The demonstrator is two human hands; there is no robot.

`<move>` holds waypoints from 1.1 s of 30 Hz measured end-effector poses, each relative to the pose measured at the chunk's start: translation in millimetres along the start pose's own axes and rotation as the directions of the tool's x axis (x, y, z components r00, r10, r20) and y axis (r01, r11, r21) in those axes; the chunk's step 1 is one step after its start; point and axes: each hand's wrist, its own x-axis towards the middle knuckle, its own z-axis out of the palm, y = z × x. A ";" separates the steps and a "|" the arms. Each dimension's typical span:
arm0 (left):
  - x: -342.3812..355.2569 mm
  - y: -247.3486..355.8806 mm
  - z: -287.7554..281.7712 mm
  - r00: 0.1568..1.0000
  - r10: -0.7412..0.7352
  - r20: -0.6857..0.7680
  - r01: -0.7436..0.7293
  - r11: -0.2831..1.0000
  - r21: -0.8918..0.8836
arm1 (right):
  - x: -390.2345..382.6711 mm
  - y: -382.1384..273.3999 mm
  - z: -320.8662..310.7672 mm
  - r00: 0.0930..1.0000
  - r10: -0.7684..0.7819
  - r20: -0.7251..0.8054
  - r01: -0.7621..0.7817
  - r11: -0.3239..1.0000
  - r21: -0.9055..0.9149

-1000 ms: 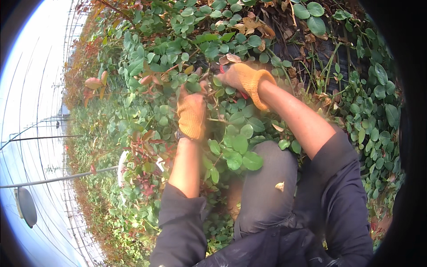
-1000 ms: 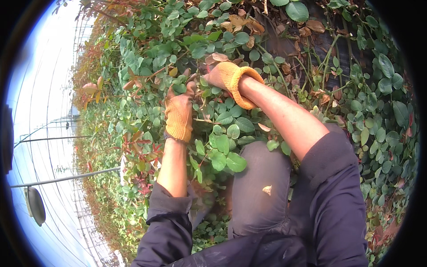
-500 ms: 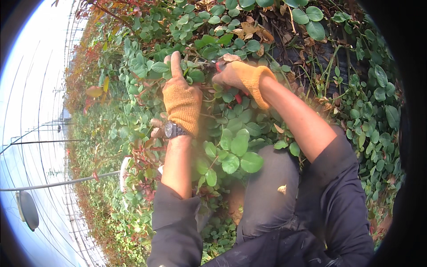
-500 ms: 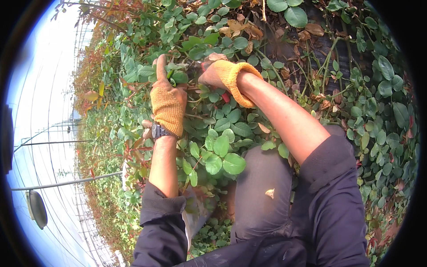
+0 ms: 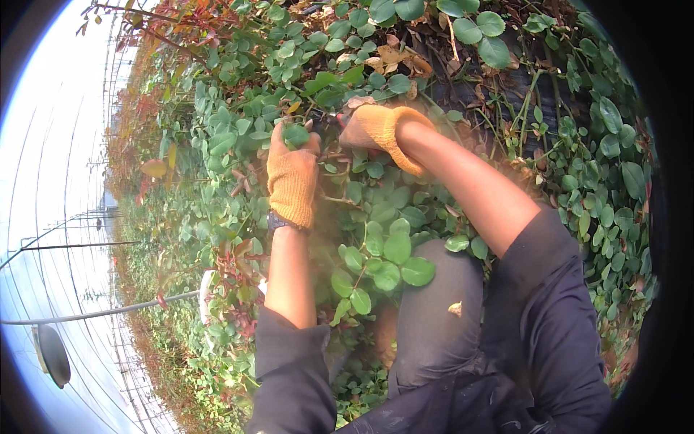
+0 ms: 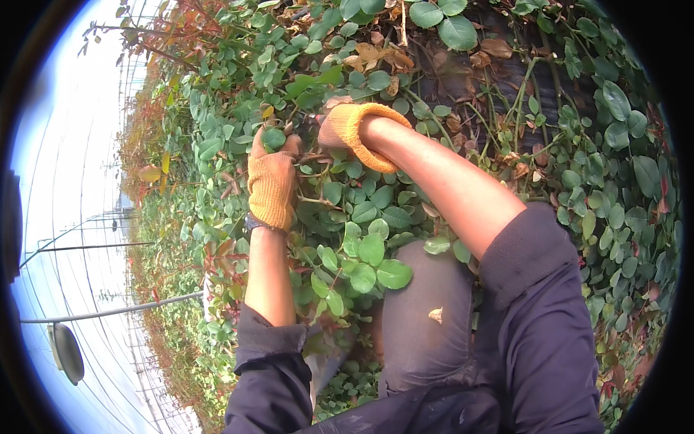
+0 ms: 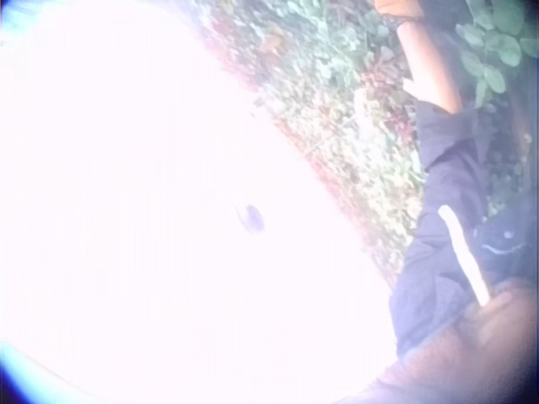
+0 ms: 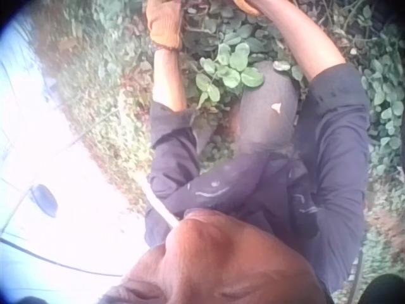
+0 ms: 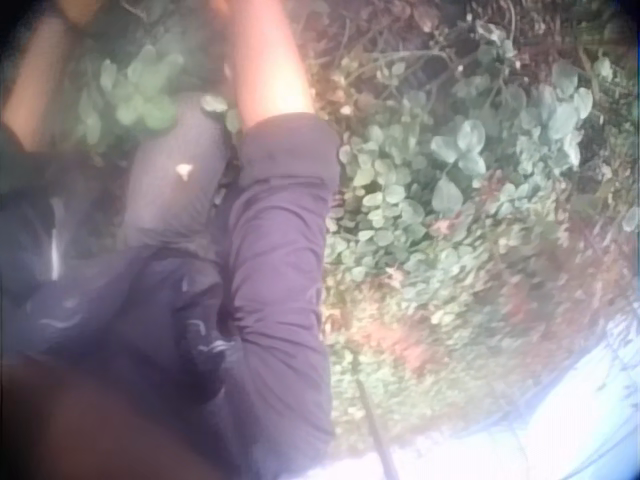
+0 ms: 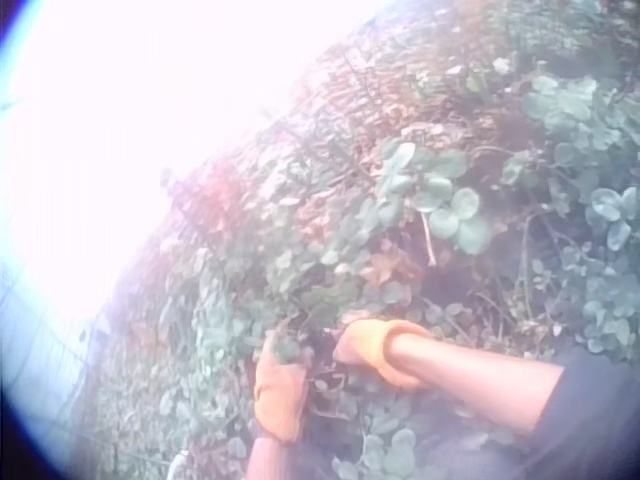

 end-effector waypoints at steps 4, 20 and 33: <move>-11.6 10.8 -2.8 0.987 -0.136 0.085 0.151 0.966 -0.208 | 31.9 17.8 24.8 0.965 -0.249 -0.079 0.193 0.884 -0.425; -19.2 15.6 -17.7 0.968 -0.236 0.082 0.249 0.927 -0.280 | -80.1 -5.8 -55.1 0.924 0.361 0.125 -0.348 0.661 0.665; -18.3 9.3 -31.8 0.966 -0.229 0.118 0.254 0.922 -0.294 | 38.4 0.4 -45.6 0.912 0.264 0.315 -0.394 0.777 0.491</move>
